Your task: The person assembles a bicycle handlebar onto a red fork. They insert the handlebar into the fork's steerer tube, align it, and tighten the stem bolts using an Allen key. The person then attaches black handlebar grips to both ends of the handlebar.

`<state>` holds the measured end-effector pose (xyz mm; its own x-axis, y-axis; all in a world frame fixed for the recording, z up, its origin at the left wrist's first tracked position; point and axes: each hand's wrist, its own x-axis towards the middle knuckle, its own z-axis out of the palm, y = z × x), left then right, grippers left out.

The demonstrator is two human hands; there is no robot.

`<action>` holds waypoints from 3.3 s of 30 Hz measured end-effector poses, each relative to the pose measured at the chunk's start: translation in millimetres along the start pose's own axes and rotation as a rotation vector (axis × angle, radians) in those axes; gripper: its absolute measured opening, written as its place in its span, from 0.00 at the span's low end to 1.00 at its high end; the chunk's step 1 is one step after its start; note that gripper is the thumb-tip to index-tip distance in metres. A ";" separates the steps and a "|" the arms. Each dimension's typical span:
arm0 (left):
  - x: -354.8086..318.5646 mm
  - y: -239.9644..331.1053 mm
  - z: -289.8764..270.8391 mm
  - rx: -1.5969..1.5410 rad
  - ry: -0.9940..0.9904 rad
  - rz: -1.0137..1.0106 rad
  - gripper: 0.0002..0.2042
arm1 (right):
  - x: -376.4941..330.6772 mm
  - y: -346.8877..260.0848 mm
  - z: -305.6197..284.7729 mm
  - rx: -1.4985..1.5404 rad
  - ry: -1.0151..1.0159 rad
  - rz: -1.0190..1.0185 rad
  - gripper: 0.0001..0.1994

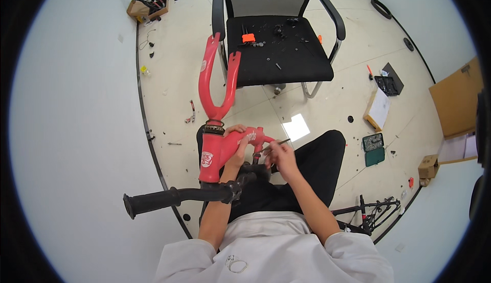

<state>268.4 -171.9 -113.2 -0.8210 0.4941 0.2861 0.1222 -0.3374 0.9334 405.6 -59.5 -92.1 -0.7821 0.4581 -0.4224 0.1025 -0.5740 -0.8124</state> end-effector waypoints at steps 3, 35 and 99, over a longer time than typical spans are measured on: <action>-4.8 -12.1 -7.0 0.017 0.010 -0.023 0.12 | 42.1 -3.4 -44.9 0.079 0.281 0.004 0.15; -4.2 -36.5 10.1 0.057 0.124 -0.103 0.10 | -23.8 -18.6 -19.6 -1.272 -0.570 -0.223 0.20; -29.8 -70.7 56.7 0.133 -0.019 -0.191 0.16 | -78.7 -156.4 -16.3 -1.982 -0.041 -0.448 0.17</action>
<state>315.8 -117.3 -175.5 -0.8261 0.5539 0.1043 0.0392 -0.1281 0.9910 461.1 5.3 61.7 -0.9462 0.2993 -0.1232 0.3104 0.9470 -0.0828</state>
